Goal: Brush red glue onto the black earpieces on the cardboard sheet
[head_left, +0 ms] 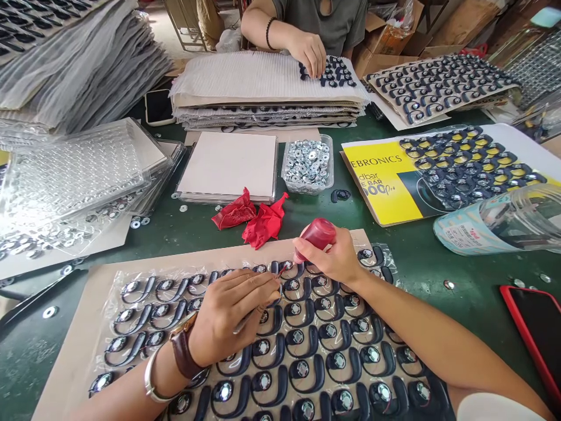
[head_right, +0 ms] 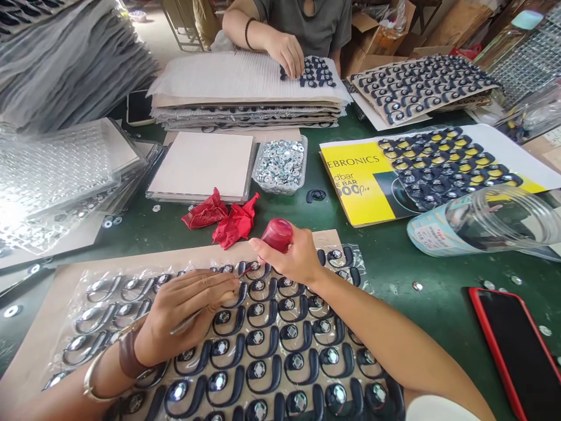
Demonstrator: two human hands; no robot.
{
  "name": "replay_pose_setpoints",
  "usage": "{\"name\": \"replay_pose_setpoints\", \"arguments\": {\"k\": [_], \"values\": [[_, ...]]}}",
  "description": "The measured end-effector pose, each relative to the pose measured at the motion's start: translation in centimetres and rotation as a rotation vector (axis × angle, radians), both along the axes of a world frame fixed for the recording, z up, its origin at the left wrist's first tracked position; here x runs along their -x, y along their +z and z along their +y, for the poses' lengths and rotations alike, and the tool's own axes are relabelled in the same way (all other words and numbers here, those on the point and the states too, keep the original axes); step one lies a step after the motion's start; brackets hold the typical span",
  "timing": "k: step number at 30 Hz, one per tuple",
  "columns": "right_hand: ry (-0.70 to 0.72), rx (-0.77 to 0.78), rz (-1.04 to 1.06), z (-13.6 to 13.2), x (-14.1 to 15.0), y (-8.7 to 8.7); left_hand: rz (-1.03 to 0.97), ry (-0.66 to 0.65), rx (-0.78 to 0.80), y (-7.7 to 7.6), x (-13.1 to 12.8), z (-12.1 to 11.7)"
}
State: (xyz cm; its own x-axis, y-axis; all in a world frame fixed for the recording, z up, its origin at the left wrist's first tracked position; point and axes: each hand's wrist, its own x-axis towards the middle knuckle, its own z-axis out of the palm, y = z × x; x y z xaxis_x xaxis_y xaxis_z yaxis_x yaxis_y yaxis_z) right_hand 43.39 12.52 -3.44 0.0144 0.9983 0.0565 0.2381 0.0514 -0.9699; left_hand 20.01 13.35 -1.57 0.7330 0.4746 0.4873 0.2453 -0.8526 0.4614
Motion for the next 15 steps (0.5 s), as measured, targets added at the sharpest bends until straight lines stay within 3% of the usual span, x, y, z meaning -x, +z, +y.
{"name": "replay_pose_setpoints", "arguments": {"k": [9, 15], "values": [[0.030, 0.014, -0.048, -0.2, -0.1, -0.5, -0.067, 0.066, 0.170, -0.1, 0.1, 0.5], [0.092, 0.049, -0.055, 0.3, -0.2, 1.4, -0.042, 0.015, 0.021, -0.4, 0.1, 0.3]]}}
